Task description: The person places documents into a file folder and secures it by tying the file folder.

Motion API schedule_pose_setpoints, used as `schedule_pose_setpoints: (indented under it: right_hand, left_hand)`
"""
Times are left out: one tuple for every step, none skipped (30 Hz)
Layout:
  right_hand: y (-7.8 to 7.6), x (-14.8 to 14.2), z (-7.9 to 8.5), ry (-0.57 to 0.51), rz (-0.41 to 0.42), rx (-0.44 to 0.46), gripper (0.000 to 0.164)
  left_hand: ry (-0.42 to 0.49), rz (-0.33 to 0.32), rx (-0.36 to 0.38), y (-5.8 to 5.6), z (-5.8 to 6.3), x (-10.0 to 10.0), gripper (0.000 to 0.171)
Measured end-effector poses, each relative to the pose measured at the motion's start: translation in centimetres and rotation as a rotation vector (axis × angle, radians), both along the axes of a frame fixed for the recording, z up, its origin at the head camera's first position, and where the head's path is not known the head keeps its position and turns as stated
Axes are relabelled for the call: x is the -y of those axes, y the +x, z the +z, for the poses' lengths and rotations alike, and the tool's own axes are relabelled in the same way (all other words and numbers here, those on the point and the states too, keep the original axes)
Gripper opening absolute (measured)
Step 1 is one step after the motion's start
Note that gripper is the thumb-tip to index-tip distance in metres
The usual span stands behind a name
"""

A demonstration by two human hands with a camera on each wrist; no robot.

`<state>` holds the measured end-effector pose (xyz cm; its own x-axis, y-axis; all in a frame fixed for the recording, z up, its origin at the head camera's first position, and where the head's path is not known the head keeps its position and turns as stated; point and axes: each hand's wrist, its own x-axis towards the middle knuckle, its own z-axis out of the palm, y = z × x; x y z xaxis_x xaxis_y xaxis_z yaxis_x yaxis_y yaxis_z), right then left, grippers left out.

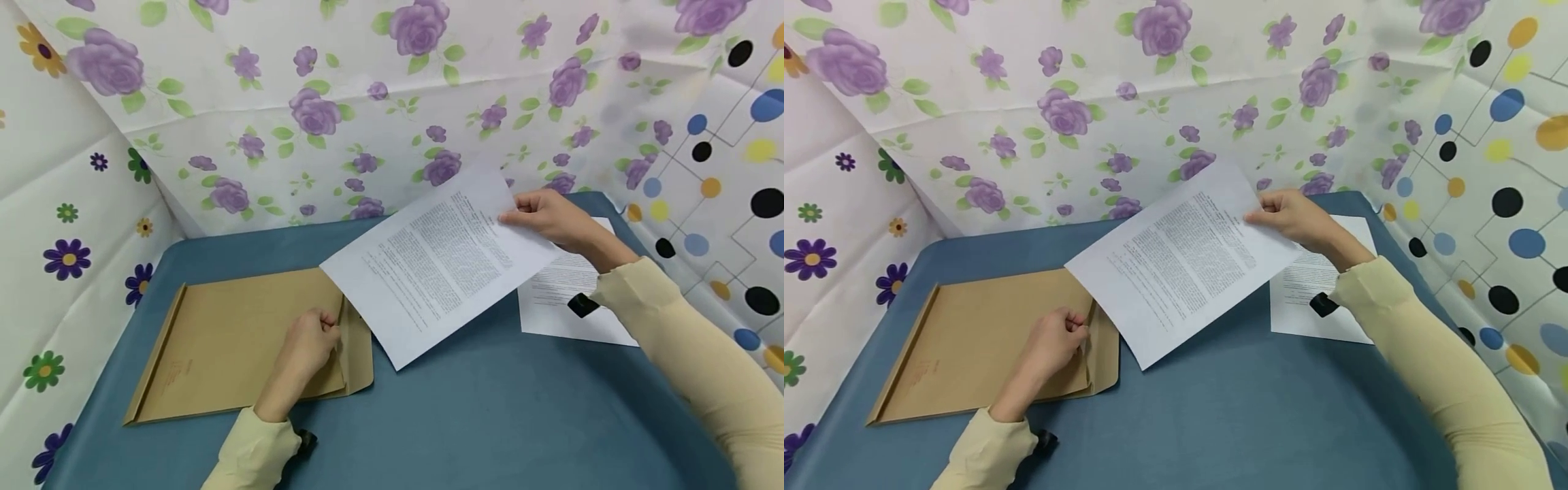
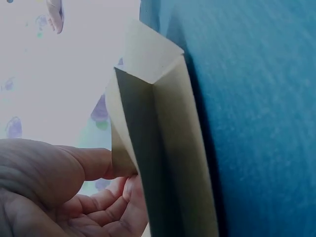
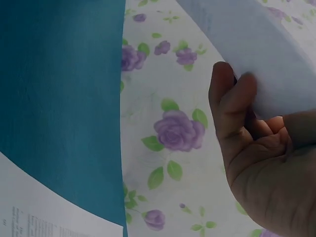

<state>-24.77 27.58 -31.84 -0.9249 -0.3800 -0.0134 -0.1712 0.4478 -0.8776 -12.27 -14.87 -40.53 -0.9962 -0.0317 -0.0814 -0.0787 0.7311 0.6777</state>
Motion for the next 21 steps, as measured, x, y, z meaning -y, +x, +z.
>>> schedule_pose_setpoints:
  right_hand:
    - [0.1,0.0,0.0,-0.006,-0.012,0.017,0.029]
    - [0.2,-0.1,-0.1,-0.009,-0.025,0.034,0.028]
    - [0.2,0.0,-0.1,-0.014,-0.033,0.049,0.028]
    - [0.3,0.0,-0.1,-0.023,-0.041,0.065,0.03]
    - [0.4,0.1,-0.1,-0.029,-0.048,0.079,0.031]
    - [0.4,0.1,-0.1,-0.034,-0.052,0.086,0.032]
    - [0.4,0.1,-0.2,-0.04,-0.059,0.096,0.034]
    - [0.4,0.1,-0.2,-0.048,-0.066,0.104,0.035]
    - [0.5,0.1,-0.3,-0.056,-0.073,0.114,0.036]
    - [0.5,0.1,-0.3,-0.066,-0.08,0.129,0.037]
    - [0.6,0.1,-0.3,-0.074,-0.085,0.144,0.039]
    - [0.7,0.1,-0.4,-0.082,-0.09,0.16,0.04]
    - [0.8,0.2,-0.4,-0.088,-0.099,0.176,0.04]
    - [0.9,0.2,-0.5,-0.092,-0.106,0.189,0.04]
    - [1.0,0.3,-0.5,-0.096,-0.11,0.201,0.039]
    - [1.1,0.3,-0.5,-0.098,-0.115,0.211,0.038]
    - [1.1,0.4,-0.6,-0.099,-0.12,0.217,0.037]
    - [1.2,0.4,-0.7,-0.1,-0.125,0.22,0.035]
    - [1.2,0.5,-0.7,-0.099,-0.126,0.222,0.034]
    - [1.3,0.5,-0.8,-0.099,-0.124,0.226,0.033]
    - [1.3,0.5,-0.9,-0.099,-0.122,0.229,0.033]
  left_hand:
    - [0.002,-0.003,-0.007,0.1,0.1,0.0,0.009]
    - [0.005,-0.004,-0.012,0.1,0.2,0.0,0.01]
    - [0.007,-0.003,-0.015,0.2,0.3,0.0,0.01]
    - [0.009,-0.001,-0.019,0.2,0.4,0.0,0.01]
    - [0.009,0.004,-0.02,0.3,0.5,0.0,0.01]
    - [0.009,0.01,-0.021,0.3,0.5,0.0,0.01]
    - [0.006,0.013,-0.022,0.3,0.6,0.0,0.009]
    - [0.003,0.015,-0.024,0.3,0.7,0.0,0.008]
    - [0.001,0.016,-0.026,0.3,0.8,0.0,0.008]
    - [0.0,0.018,-0.027,0.3,0.8,0.0,0.008]
    - [-0.001,0.019,-0.031,0.3,0.9,0.0,0.008]
    - [0.0,0.018,-0.032,0.3,1.0,0.0,0.008]
    - [0.003,0.016,-0.036,0.3,1.1,0.0,0.008]
    - [0.006,0.015,-0.04,0.3,1.2,0.0,0.008]
    - [0.009,0.014,-0.043,0.3,1.4,0.1,0.009]
    - [0.013,0.012,-0.047,0.4,1.5,0.1,0.009]
    - [0.014,0.009,-0.053,0.4,1.7,0.1,0.009]
    - [0.014,0.007,-0.057,0.4,1.8,0.1,0.009]
    - [0.011,0.005,-0.063,0.5,1.9,0.1,0.009]
    - [0.008,0.004,-0.066,0.5,2.0,0.1,0.009]
    - [0.006,0.003,-0.069,0.5,2.1,0.1,0.01]
